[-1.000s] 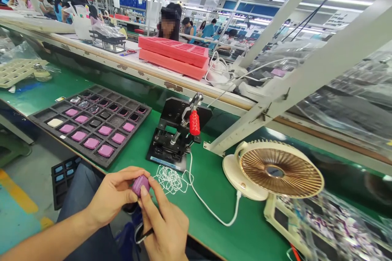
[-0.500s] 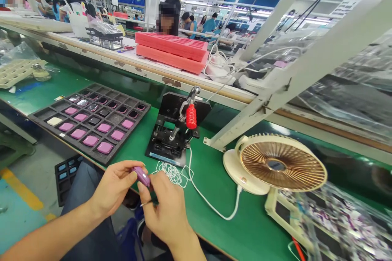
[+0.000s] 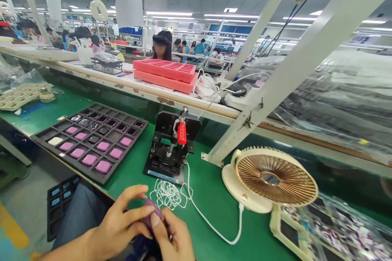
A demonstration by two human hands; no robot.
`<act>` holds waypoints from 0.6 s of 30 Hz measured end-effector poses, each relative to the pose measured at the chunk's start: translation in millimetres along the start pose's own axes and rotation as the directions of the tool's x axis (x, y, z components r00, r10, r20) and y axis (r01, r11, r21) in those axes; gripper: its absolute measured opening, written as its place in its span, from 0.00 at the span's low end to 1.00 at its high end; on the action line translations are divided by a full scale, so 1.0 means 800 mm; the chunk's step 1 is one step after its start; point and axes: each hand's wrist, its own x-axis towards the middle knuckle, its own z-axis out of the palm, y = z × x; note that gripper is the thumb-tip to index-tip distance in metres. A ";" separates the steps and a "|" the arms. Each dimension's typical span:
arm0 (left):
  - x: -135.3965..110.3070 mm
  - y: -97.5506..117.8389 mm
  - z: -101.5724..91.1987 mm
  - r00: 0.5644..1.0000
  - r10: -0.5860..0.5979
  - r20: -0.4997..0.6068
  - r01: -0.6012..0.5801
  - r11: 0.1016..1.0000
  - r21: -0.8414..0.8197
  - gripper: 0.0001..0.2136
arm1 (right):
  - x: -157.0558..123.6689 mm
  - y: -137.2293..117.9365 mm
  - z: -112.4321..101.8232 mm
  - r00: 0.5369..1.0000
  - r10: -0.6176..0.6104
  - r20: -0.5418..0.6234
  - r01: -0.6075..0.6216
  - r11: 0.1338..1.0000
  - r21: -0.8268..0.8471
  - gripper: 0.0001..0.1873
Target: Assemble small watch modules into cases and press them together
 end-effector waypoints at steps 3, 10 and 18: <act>0.009 0.008 -0.023 0.962 0.211 0.173 -0.224 0.973 0.060 0.37 | 0.003 -0.011 -0.003 0.997 0.019 0.074 -0.025 0.996 0.086 0.32; 0.016 0.011 -0.031 0.957 0.210 0.202 -0.223 0.974 0.044 0.34 | 0.004 -0.043 0.007 0.914 0.281 0.294 -0.374 0.865 0.335 0.33; 0.018 -0.010 -0.033 0.999 -0.034 0.008 0.034 0.996 0.080 0.13 | 0.072 -0.127 -0.085 0.709 -0.674 -0.206 0.417 0.636 -0.649 0.16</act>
